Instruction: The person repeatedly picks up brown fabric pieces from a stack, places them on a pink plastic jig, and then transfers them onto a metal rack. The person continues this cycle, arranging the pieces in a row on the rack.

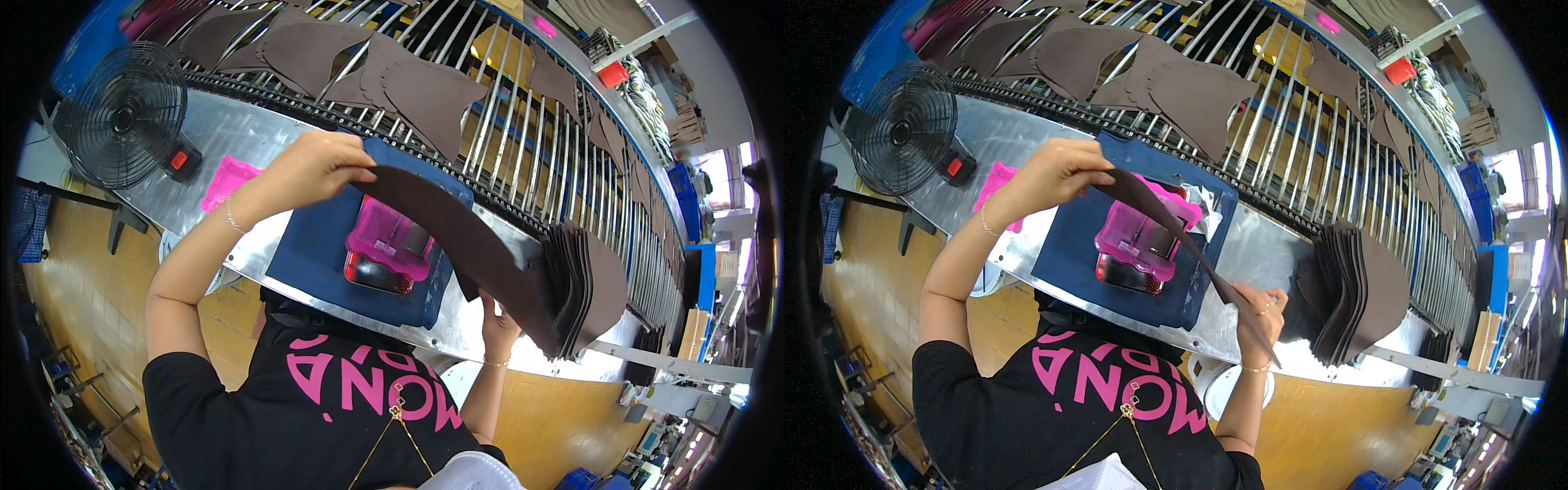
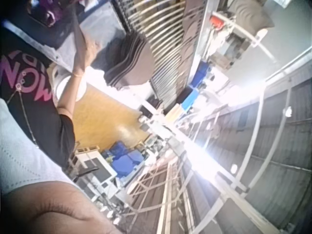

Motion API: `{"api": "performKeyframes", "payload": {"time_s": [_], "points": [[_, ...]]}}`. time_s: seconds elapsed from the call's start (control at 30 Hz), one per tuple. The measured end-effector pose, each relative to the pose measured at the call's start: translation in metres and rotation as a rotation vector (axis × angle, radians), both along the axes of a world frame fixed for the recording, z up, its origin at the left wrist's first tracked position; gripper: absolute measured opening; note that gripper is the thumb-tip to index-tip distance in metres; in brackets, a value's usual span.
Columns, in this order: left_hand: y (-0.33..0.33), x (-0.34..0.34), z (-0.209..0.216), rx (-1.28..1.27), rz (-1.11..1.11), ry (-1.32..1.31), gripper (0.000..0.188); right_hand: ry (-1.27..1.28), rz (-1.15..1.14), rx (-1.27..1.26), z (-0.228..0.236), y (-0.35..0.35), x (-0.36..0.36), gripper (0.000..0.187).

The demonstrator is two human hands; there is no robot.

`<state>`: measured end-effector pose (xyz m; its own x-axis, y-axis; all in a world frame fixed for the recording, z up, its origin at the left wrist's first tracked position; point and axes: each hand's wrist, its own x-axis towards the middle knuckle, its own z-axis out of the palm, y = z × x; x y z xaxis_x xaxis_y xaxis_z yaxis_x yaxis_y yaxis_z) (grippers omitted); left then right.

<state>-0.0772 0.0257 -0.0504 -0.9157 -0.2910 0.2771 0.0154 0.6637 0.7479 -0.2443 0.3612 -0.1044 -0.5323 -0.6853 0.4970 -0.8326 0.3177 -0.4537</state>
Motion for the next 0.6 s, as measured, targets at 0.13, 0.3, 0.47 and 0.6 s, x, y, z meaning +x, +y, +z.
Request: {"api": "performKeyframes", "payload": {"time_s": [0.13,0.3,0.47,0.6], "points": [[0.021,-0.025,0.000,-0.173,-0.143,0.079,0.010,-0.461,-0.239,0.026,-0.008,0.065,-0.004,0.008],[0.048,-0.053,0.006,-0.299,-0.270,0.100,0.009,-0.510,-0.310,-0.291,0.035,0.111,-0.007,0.013],[0.052,-0.077,0.008,-0.112,-0.453,0.157,0.014,-0.605,-0.279,-0.389,0.103,0.121,-0.028,0.018],[0.010,-0.062,0.020,0.126,-0.227,0.263,0.012,-0.722,-0.326,-0.467,0.144,0.029,-0.042,0.027]]}}
